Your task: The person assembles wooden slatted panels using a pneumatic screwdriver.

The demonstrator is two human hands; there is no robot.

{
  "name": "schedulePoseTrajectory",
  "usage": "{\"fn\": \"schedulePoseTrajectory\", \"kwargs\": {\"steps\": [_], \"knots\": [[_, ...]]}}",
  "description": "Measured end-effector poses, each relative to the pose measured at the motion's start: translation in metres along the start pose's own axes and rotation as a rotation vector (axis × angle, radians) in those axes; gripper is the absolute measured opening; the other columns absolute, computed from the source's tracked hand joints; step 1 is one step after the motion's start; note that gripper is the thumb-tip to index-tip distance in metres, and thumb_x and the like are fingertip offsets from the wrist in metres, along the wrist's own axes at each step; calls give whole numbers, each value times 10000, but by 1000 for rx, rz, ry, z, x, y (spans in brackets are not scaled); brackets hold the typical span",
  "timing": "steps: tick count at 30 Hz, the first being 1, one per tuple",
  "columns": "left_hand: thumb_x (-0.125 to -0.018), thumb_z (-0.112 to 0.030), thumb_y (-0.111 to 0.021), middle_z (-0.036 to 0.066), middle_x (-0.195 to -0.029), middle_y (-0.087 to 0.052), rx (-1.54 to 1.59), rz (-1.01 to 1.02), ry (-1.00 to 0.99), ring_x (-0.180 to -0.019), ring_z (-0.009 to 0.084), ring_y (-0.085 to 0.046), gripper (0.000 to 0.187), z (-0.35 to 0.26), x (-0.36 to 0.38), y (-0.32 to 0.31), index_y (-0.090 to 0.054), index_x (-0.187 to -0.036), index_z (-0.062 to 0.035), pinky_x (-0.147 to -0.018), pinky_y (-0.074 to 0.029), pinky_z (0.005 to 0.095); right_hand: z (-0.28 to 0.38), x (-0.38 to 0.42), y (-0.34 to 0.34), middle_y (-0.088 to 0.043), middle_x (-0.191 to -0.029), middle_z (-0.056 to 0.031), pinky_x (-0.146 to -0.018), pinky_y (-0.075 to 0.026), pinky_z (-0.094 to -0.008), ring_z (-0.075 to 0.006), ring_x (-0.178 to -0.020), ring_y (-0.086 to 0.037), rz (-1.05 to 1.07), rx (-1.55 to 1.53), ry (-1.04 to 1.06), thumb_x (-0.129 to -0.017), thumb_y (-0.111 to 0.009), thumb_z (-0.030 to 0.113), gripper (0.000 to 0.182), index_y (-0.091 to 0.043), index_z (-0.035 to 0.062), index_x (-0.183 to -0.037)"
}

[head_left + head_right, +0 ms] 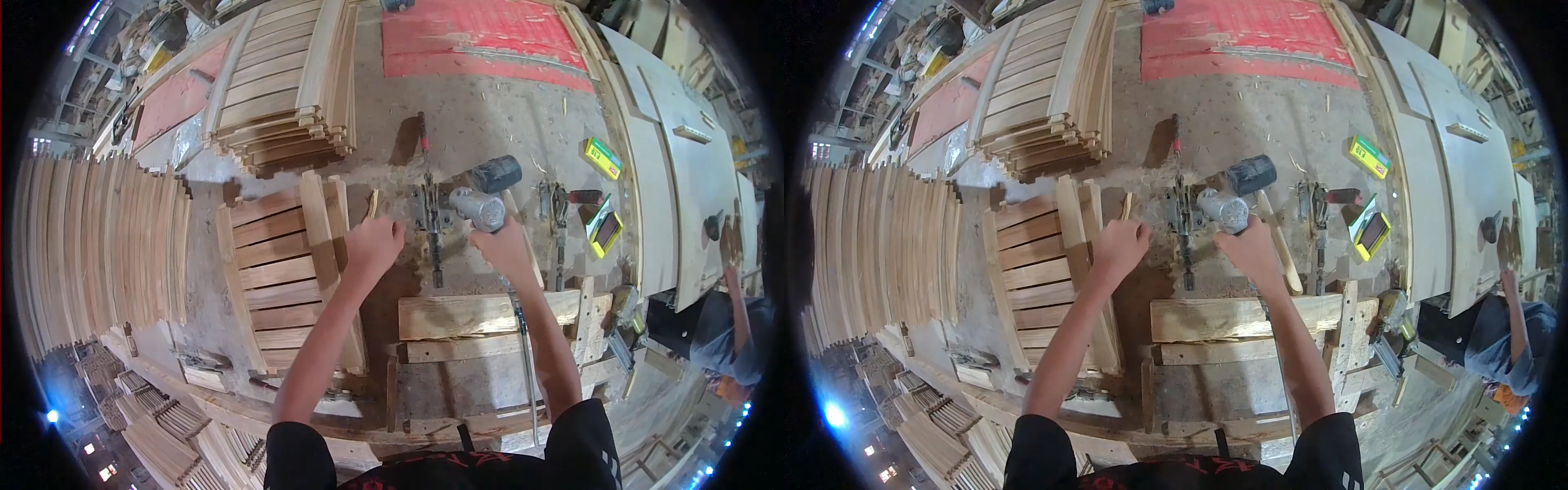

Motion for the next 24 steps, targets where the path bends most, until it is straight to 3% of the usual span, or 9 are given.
{"fn": "schedulePoseTrajectory", "kwargs": {"steps": [4,7,10,13,16,17,21,24], "knots": [[-919,-328,-620,221,-811,-701,2,88,218,-803,410,-708,345,5,27,2,-667,-1024,-3,-716,-562,520,-3,1,-5,-699,-754,-144,-652,-526,-372,-227,-653,-674,-41,-18,20,-696,-736,250,463,-662,-86,-1005],[-905,-275,-653,237,-845,-700,208,-42,276,-826,436,-700,453,-2,49,-3,-534,-1225,23,-732,-563,525,2,7,-5,-690,-736,-124,-616,-518,-359,-202,-614,-658,-46,-44,9,-701,-733,239,456,-657,-86,-1013],[-907,-247,-657,269,-960,-683,533,-58,265,-866,454,-680,555,-23,69,-29,-434,-1332,33,-764,-559,522,-2,4,-5,-685,-732,-118,-597,-513,-349,-183,-602,-651,-58,-30,2,-708,-729,235,451,-653,-86,-1015],[-913,-232,-649,289,-1107,-634,624,-34,234,-984,451,-643,570,-47,85,-72,-418,-1364,30,-835,-534,511,4,9,-6,-679,-724,-118,-577,-509,-342,-173,-593,-644,-79,-37,-18,-715,-728,233,433,-650,-87,-996],[-926,-217,-629,283,-1234,-569,511,-273,218,-1091,434,-598,543,-72,97,-110,-421,-1362,30,-886,-502,494,4,10,-6,-664,-708,-101,-536,-496,-331,-163,-572,-630,-105,-65,7,-721,-727,220,397,-647,-82,-966],[-926,-206,-628,274,-1273,-552,661,-206,298,-1118,432,-585,519,-82,101,-96,-441,-1348,30,-903,-488,494,3,10,-5,-658,-703,-95,-522,-490,-328,-159,-563,-624,-95,-91,8,-721,-728,214,383,-647,-76,-958],[-933,-184,-616,245,-1190,-611,455,-323,219,-1056,396,-623,476,-83,101,-114,-465,-1337,19,-871,-504,491,-5,3,-7,-634,-682,-67,-478,-466,-315,-133,-521,-588,-68,-139,21,-722,-729,195,335,-650,-47,-940],[-941,-169,-605,219,-1112,-651,493,-365,243,-992,373,-650,444,-82,100,-120,-483,-1327,13,-834,-519,475,-6,2,-8,-677,-738,-114,-547,-507,-341,-197,-596,-652,-10,-145,-42,-715,-735,204,375,-658,-53,-977]]}}
Point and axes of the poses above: each hand's wrist, its own x-axis away from the middle knuckle, its own y-axis out of the back of the hand, z = x × y, the point moved 3 cm from there along -x, towards the middle knuckle
